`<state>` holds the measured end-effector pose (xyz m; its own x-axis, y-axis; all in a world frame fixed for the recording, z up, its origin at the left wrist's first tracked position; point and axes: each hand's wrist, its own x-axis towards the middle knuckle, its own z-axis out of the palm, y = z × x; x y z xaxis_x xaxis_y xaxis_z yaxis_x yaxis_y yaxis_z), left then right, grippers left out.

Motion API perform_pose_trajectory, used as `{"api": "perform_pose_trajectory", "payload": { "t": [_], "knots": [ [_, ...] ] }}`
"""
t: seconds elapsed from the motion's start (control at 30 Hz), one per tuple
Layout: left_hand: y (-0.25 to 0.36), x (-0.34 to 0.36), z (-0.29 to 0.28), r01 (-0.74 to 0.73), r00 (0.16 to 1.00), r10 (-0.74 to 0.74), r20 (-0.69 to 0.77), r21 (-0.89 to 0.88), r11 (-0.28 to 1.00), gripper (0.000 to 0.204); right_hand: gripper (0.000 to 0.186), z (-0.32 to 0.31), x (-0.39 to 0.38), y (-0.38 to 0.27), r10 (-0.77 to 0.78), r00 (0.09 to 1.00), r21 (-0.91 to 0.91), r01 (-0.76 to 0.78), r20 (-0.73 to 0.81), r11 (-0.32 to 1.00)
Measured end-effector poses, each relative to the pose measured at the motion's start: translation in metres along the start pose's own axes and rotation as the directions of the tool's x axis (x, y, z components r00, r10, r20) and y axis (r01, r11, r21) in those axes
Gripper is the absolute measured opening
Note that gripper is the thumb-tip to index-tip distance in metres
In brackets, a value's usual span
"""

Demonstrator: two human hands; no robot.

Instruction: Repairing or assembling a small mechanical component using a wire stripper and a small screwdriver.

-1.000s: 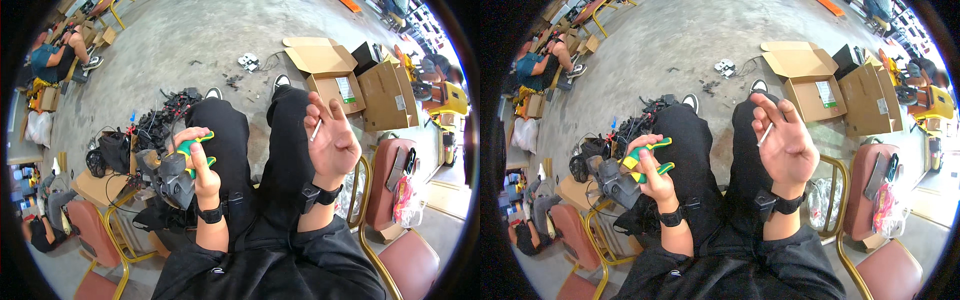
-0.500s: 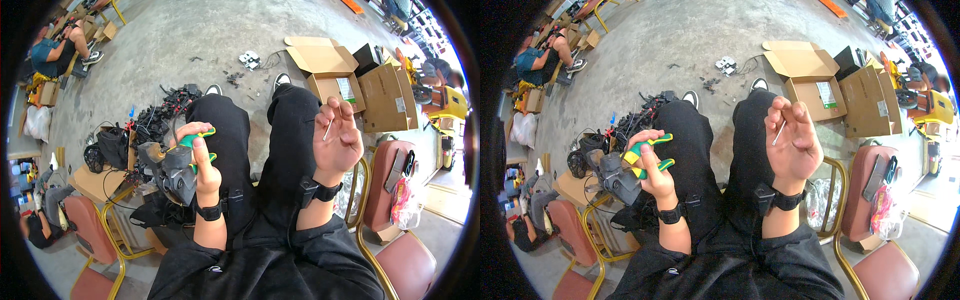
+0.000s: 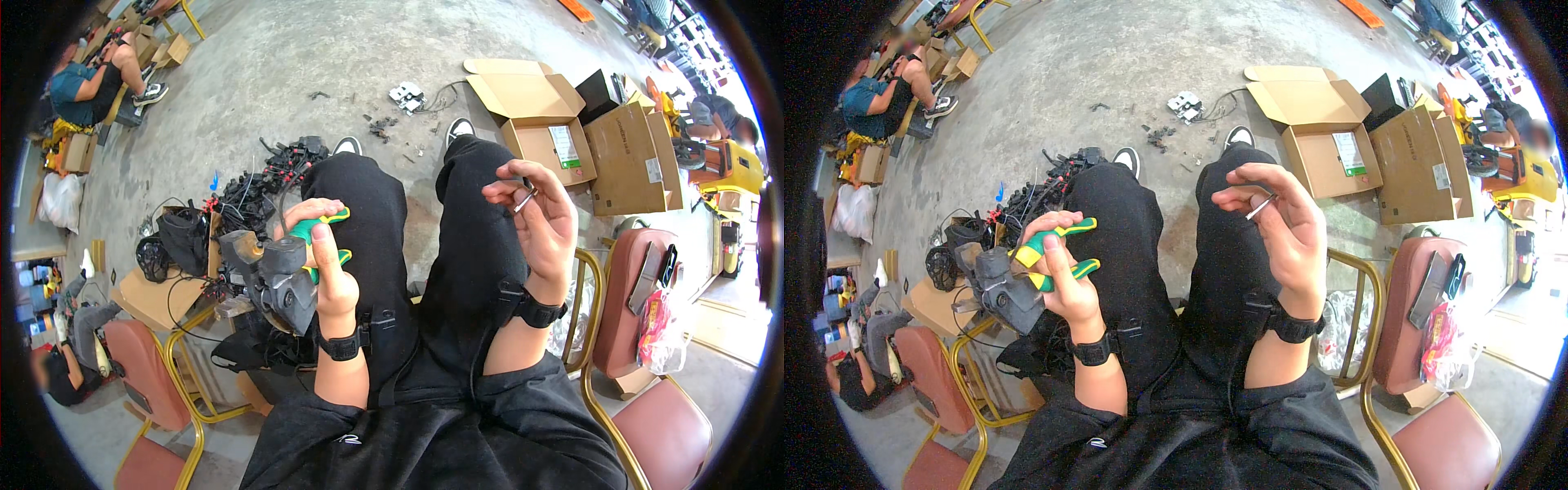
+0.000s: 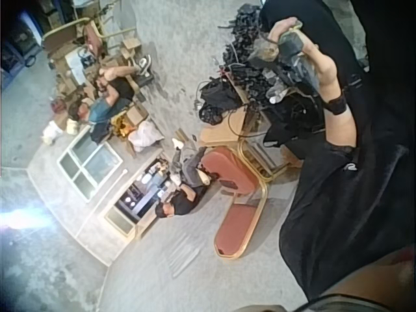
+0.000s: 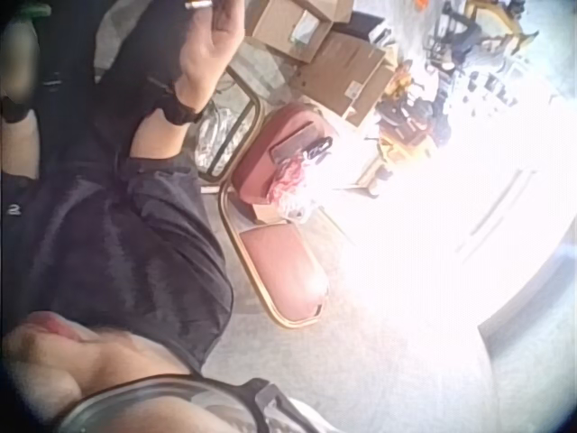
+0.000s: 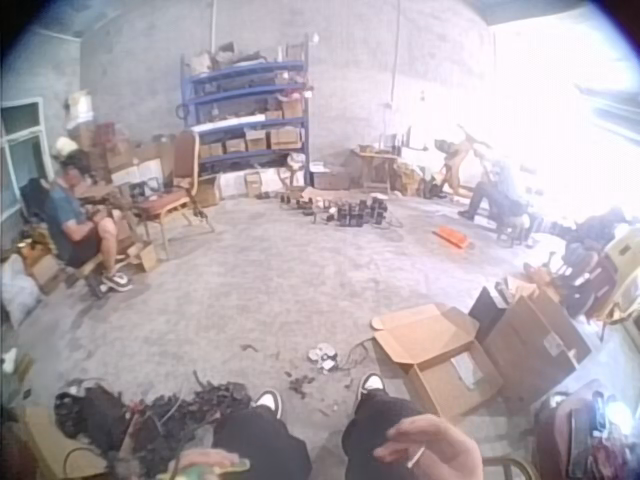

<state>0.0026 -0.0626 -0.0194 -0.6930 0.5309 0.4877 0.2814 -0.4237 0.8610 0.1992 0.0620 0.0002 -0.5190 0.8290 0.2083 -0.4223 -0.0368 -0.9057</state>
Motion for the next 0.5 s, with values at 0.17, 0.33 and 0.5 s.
{"api": "perform_pose_trajectory", "payload": {
  "t": [0.17, 0.33, 0.5],
  "knots": [
    [-0.003, 0.0, -0.002, 0.006, 1.0, -0.006, -0.003, 0.005, 1.0, 0.014, 0.031, 0.016, -0.001, -0.017, 0.101, 0.994, -0.247, -0.11, -0.047, 0.963],
    [0.006, 0.001, -0.002, 0.044, 0.999, -0.047, 0.021, 0.107, 0.993, 0.017, 0.03, 0.016, -0.005, -0.027, 0.139, 0.99, -0.452, -0.132, -0.019, 0.882],
    [0.004, 0.0, 0.006, -0.006, 0.999, 0.004, 0.035, 0.071, 0.997, 0.015, 0.031, 0.018, -0.012, -0.029, 0.108, 0.991, -0.592, -0.133, -0.078, 0.795]
  ]
}}
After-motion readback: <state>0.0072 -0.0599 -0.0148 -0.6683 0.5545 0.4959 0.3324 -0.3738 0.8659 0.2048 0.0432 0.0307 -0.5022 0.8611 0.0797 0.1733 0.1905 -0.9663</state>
